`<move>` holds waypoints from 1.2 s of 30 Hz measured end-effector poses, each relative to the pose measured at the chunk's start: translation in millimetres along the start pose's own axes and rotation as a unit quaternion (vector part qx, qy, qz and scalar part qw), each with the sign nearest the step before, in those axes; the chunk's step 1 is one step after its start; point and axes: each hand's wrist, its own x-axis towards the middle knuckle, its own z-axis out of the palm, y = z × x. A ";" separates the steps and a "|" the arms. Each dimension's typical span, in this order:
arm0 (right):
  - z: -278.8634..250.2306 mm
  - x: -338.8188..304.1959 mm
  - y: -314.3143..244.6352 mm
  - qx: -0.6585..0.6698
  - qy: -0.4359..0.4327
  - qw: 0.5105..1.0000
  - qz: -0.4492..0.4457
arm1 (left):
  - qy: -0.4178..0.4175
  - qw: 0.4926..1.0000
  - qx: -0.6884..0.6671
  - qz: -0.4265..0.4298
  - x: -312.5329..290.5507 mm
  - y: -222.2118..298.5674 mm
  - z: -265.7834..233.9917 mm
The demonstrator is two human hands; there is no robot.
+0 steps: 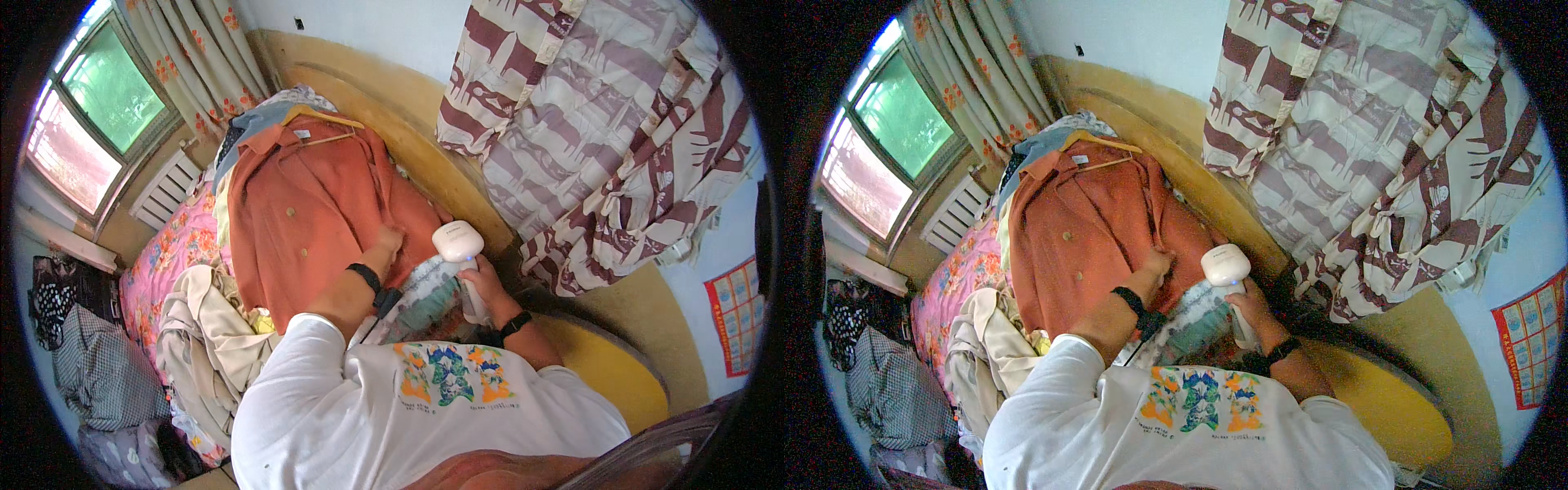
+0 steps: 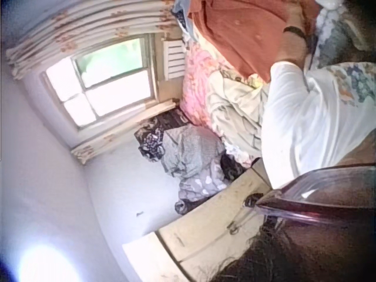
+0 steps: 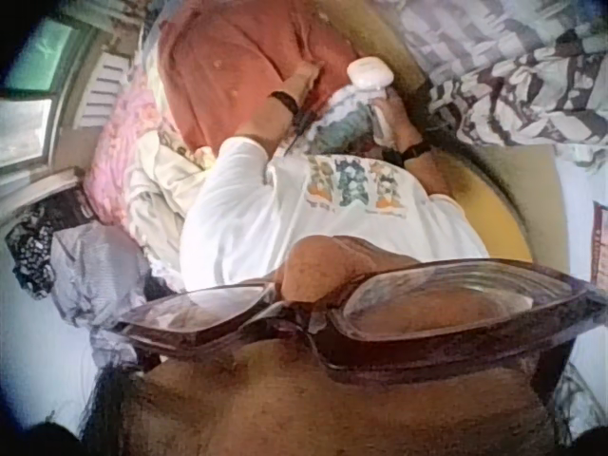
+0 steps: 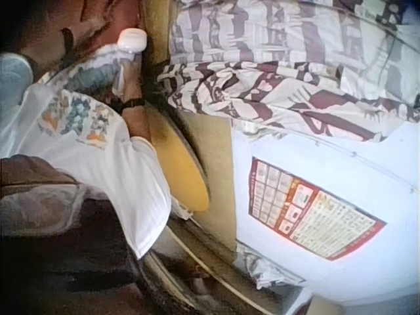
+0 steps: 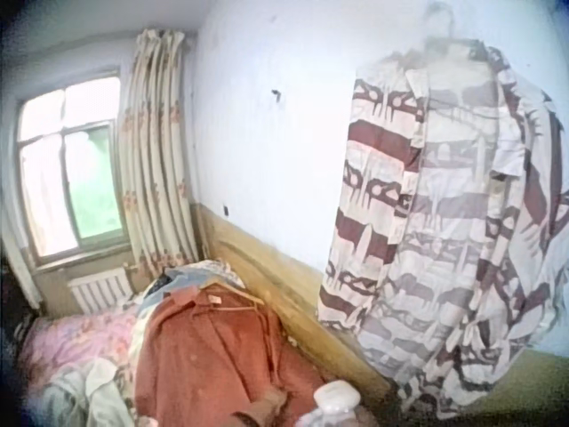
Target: The person uses a handheld garment steamer to remove wrinkles from a rust-colored jacket draped over a hanger. They systematically steam the sleeves, body, and back of the jacket while holding the fabric taut with their other hand. The task concludes with the person placing the steamed jacket on a bed.
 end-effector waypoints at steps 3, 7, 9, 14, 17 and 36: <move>-6.2 6.9 11.1 -0.020 -0.016 1.000 0.005 | 0.048 0.997 -0.009 0.065 -11.5 -1.5 -4.7; 6.6 10.2 6.8 -0.025 -0.039 0.999 0.021 | 0.109 0.988 0.065 0.094 -59.1 44.4 -49.3; 23.3 12.4 -5.0 0.004 -0.050 0.999 0.015 | 0.119 0.976 -0.006 0.180 -55.4 41.3 -77.1; 52.9 28.8 -10.5 0.019 -0.103 0.995 -0.002 | 0.151 0.931 -0.231 0.240 -92.1 78.9 -177.6; 63.9 37.2 -10.7 0.003 -0.109 0.994 -0.002 | 0.135 0.924 -0.244 0.263 -99.1 67.7 -251.5; 162.9 15.9 -14.2 -0.030 -0.110 0.989 0.091 | -0.137 0.957 -0.177 -0.184 -105.3 -135.1 -237.8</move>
